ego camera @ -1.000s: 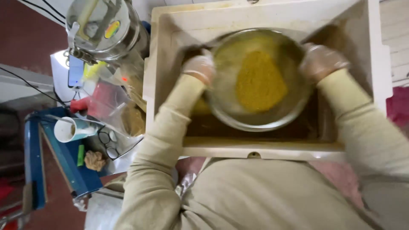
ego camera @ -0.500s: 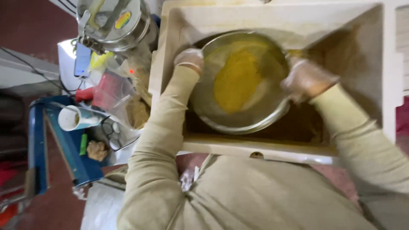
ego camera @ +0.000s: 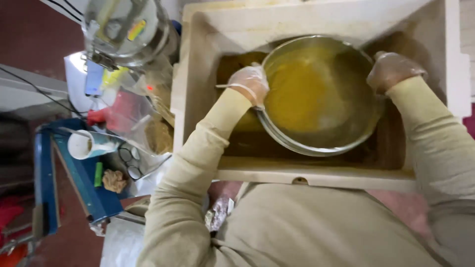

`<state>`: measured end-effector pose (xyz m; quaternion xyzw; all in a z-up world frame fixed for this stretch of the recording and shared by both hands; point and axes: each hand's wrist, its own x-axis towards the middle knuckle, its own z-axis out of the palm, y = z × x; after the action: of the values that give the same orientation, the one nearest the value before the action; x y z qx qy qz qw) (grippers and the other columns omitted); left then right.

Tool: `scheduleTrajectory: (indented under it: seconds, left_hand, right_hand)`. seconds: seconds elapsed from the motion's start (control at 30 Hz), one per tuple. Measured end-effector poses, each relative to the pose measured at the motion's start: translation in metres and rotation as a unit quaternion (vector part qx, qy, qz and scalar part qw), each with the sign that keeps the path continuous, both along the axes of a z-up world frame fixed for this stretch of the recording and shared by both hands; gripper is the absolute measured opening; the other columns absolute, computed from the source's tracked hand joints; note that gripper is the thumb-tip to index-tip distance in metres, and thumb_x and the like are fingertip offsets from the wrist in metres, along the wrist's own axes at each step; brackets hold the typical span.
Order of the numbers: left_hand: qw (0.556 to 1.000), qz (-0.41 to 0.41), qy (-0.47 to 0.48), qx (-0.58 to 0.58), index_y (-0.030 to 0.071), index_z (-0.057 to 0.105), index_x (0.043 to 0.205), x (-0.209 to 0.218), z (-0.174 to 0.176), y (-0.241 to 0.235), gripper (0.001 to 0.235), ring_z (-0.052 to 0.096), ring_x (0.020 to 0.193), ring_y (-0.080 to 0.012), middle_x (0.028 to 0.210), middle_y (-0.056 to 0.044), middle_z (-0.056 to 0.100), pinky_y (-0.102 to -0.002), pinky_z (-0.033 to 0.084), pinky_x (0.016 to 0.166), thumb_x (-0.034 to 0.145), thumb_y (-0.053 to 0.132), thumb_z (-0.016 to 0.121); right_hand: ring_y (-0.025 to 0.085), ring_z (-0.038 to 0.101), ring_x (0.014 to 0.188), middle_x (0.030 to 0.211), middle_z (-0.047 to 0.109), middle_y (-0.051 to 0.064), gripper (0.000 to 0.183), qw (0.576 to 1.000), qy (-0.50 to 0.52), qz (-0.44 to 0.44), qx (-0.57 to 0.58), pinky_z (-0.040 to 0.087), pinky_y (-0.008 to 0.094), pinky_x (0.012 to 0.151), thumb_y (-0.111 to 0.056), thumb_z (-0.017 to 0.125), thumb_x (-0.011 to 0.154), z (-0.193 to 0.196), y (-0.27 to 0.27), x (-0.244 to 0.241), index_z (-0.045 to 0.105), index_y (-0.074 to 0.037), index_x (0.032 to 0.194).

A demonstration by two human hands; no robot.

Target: The person sifts a yellow powder using a metal sieve held over a white container. They shake the sieve back and forth and occasionally use a gloved hand to rub the powder through the mesh. The sifted powder collects in the container below.

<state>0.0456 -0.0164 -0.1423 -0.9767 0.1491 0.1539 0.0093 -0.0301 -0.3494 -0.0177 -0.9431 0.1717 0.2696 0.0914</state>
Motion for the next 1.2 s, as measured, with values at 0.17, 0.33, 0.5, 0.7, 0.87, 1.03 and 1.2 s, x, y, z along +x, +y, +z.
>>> scheduleTrajectory:
  seconds: [0.17,0.33,0.5,0.7,0.87,1.03,1.2]
  left_hand:
    - [0.996,0.060,0.070,-0.004,0.010,0.070,0.123,0.050,0.000,0.063,0.042,0.064,0.123,-0.0359,0.130,-0.016,0.069,-0.046,0.054,0.099,0.085,0.026,0.060]
    - [0.996,-0.058,0.043,0.046,-0.013,0.036,0.143,-0.006,0.066,0.002,0.099,0.067,0.116,-0.0340,0.128,-0.017,0.066,-0.045,0.061,0.084,0.069,0.032,0.082]
    - [0.997,-0.024,-0.045,-0.055,0.001,0.055,0.135,0.031,-0.011,0.042,0.047,0.074,0.076,-0.0413,0.088,-0.015,0.077,-0.055,0.059,0.059,0.093,0.014,0.040]
    - [0.998,0.044,-0.040,0.010,0.022,0.076,0.103,-0.007,0.056,0.011,0.026,0.076,0.093,-0.0290,0.099,-0.004,0.078,-0.046,0.062,0.066,0.088,0.024,0.055]
    - [0.997,0.047,0.007,-0.058,0.010,0.078,0.108,0.025,-0.002,0.034,0.036,0.074,0.102,-0.0330,0.109,-0.010,0.078,-0.051,0.062,0.081,0.094,0.020,0.046]
    - [0.998,0.025,-0.034,0.043,-0.002,0.056,0.139,0.025,-0.021,0.032,0.047,0.071,0.101,-0.0364,0.112,-0.017,0.074,-0.053,0.060,0.078,0.096,0.014,0.044]
    - [0.991,-0.024,0.135,-0.008,-0.004,0.012,0.163,-0.003,0.053,0.003,0.087,0.066,0.117,-0.0391,0.136,-0.018,0.064,-0.052,0.055,0.089,0.087,0.022,0.048]
  right_hand:
    - [0.042,0.068,0.070,0.081,0.071,0.027,0.044,0.995,0.016,0.037,0.096,0.049,0.052,0.058,-0.012,0.071,0.087,0.030,0.060,-0.021,0.054,0.000,0.125]
    - [0.044,0.074,0.090,0.108,0.076,0.028,0.034,0.999,0.041,0.034,-0.012,0.057,0.053,0.067,-0.007,0.068,0.079,0.005,0.012,0.009,0.070,0.002,0.111]
    - [0.049,0.074,0.101,0.124,0.073,0.027,0.059,0.996,-0.014,0.091,-0.015,0.060,0.056,0.075,-0.012,0.058,0.079,-0.013,0.027,-0.001,0.062,-0.005,0.138]
    - [0.039,0.072,0.081,0.100,0.077,0.026,0.055,0.995,0.049,0.076,0.032,0.053,0.049,0.063,-0.010,0.067,0.083,-0.016,0.008,0.010,0.064,-0.009,0.138]
    - [0.041,0.075,0.091,0.111,0.078,0.024,0.045,0.998,-0.008,0.062,0.021,0.057,0.053,0.073,-0.036,0.065,0.093,0.060,0.061,-0.027,0.073,-0.005,0.123]
    - [0.035,0.071,0.072,0.102,0.073,0.025,0.025,0.992,0.052,0.118,0.011,0.051,0.047,0.054,-0.015,0.063,0.089,-0.014,0.020,-0.007,0.071,0.004,0.103]
    - [0.051,0.067,0.119,0.135,0.068,0.029,0.042,0.993,-0.056,0.090,-0.057,0.053,0.058,0.096,-0.013,0.047,0.092,0.001,-0.001,-0.006,0.070,0.000,0.125]
